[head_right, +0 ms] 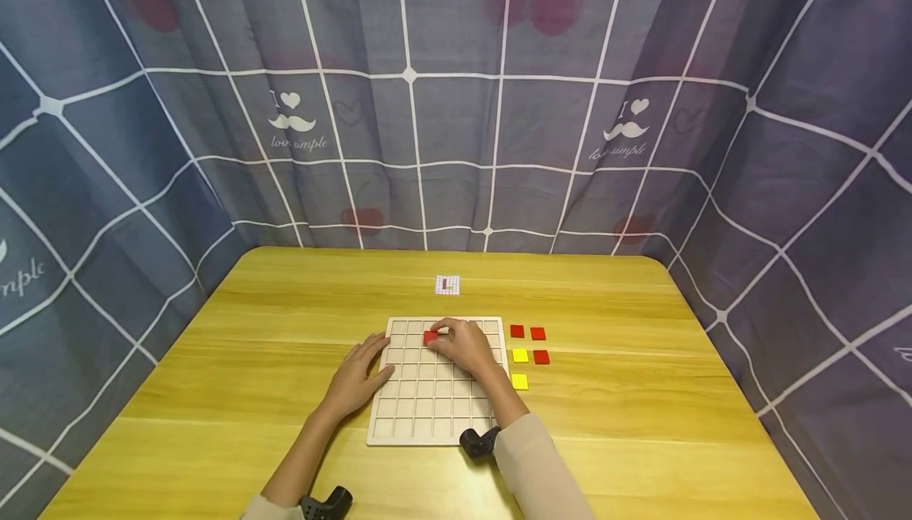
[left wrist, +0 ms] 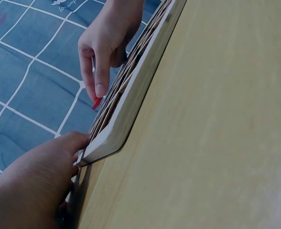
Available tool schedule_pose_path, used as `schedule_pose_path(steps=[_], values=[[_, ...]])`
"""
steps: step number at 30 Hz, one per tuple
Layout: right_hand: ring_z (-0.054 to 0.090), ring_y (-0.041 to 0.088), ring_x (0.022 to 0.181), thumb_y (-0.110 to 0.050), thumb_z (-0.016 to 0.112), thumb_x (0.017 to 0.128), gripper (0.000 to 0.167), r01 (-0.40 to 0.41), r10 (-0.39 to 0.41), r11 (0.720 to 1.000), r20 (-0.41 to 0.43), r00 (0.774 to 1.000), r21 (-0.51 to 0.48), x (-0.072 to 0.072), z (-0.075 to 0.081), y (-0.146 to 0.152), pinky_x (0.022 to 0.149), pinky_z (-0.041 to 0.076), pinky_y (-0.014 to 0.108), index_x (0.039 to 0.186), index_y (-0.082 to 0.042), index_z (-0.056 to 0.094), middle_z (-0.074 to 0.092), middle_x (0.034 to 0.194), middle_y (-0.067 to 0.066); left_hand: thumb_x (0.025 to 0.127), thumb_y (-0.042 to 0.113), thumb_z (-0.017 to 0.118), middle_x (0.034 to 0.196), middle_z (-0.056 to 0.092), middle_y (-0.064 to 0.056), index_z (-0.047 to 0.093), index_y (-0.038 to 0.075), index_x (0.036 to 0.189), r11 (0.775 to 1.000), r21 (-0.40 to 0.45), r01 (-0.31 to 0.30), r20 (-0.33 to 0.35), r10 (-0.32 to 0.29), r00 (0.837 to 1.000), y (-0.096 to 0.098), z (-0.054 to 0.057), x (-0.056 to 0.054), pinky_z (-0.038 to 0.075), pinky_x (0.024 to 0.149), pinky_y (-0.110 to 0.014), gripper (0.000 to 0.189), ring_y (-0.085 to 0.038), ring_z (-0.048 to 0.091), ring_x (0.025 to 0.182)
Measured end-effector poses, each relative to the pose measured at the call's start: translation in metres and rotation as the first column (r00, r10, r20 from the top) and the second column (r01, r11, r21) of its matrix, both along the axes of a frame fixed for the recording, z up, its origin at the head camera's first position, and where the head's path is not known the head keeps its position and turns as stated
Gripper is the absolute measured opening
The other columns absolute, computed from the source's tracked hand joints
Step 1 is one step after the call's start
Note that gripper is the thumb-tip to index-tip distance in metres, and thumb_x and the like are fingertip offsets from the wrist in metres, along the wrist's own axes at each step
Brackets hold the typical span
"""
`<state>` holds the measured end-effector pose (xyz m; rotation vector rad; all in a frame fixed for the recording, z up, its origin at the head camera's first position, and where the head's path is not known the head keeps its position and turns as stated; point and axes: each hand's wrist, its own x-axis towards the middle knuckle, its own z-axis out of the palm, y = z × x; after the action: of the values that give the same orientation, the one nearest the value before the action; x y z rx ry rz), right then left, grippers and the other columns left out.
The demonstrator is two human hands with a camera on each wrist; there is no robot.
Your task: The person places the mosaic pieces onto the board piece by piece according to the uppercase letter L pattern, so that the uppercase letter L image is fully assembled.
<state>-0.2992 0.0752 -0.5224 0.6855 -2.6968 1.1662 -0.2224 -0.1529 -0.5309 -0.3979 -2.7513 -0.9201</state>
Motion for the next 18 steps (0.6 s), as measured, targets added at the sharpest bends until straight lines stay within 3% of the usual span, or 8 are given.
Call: schedule_pose_path(steps=[12, 18], values=[[0.025, 0.004, 0.042, -0.040, 0.072, 0.078, 0.029, 0.010, -0.006, 0.995, -0.041, 0.999, 0.097, 0.001, -0.003, -0.004, 0.039, 0.023, 0.020, 0.100, -0.021, 0.070, 0.036, 0.048, -0.010, 0.088, 0.031, 0.061, 0.141, 0.041, -0.010, 0.049, 0.005, 0.133, 1.000, -0.002, -0.001, -0.010, 0.001, 1.000, -0.003, -0.001, 0.000, 0.017, 0.112, -0.042, 0.053, -0.027, 0.030, 0.133], [0.021, 0.005, 0.040, -0.043, 0.070, 0.079, 0.036, 0.039, -0.039, 0.999, 0.007, 0.999, -0.009, 0.005, 0.002, 0.009, 0.036, 0.020, 0.020, 0.106, -0.020, 0.068, 0.032, 0.045, -0.009, 0.088, 0.031, 0.061, 0.141, 0.041, -0.010, 0.049, 0.006, 0.133, 1.000, -0.001, 0.010, -0.010, -0.010, 1.000, -0.001, -0.003, 0.000, 0.017, 0.112, -0.043, 0.052, -0.028, 0.030, 0.133]])
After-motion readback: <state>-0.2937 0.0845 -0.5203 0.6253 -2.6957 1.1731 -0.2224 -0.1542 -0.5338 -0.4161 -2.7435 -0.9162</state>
